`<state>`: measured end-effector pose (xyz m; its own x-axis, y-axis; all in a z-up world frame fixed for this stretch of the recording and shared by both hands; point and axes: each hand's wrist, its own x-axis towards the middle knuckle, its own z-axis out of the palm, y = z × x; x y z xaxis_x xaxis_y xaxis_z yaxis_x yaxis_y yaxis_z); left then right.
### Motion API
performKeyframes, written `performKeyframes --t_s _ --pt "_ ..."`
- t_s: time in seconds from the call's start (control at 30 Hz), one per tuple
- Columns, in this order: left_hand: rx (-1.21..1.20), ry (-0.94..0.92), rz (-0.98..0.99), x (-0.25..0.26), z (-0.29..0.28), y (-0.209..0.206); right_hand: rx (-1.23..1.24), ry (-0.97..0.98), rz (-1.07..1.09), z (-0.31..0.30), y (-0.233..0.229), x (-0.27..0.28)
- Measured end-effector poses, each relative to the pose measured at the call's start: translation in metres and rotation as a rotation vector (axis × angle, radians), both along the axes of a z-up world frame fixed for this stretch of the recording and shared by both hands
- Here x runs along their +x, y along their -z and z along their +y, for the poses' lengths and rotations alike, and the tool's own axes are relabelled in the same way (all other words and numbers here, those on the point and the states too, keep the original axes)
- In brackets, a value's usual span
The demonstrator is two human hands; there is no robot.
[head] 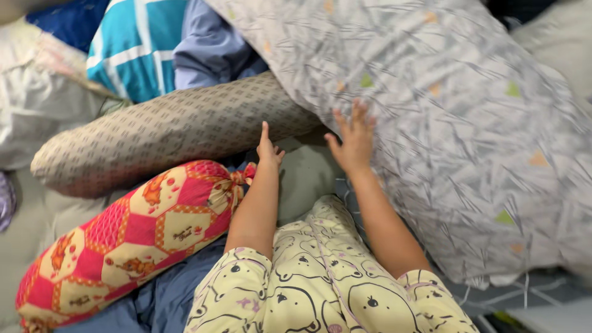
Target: The person arranges multiple pillows and a bolster on a bed, then folds a pink towel. They place several patterned pillows and a long bolster against the headboard, then fold a towel on the floor.
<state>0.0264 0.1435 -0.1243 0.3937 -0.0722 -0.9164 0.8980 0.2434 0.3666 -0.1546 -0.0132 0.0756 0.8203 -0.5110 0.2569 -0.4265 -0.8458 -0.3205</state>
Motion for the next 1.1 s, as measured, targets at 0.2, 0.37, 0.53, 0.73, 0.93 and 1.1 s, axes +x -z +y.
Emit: performKeyframes --t_s 0.2,0.37,0.53,0.73,0.93,1.1 --pt "-0.289 -0.425 -0.134 0.048 -0.010 -0.006 0.190 -0.200 0.072 0.034 0.028 0.051" --pt "-0.024 -0.798 0.043 0.090 -0.026 0.008 0.324 -0.222 0.159 0.021 0.033 0.054" --pt "0.083 -0.841 0.074 0.113 -0.021 0.032 0.396 -0.207 0.137 -0.001 0.052 0.060" --pt "0.141 -0.675 -0.213 0.071 0.069 -0.006 0.561 -0.045 0.106 -0.038 0.070 0.068" --pt "0.208 -0.511 -0.732 0.054 0.180 -0.102 0.736 -0.057 0.190 -0.011 0.042 0.119" --pt "0.281 -0.231 -0.710 0.042 0.150 -0.165 1.136 -0.411 0.279 0.014 -0.042 0.111"
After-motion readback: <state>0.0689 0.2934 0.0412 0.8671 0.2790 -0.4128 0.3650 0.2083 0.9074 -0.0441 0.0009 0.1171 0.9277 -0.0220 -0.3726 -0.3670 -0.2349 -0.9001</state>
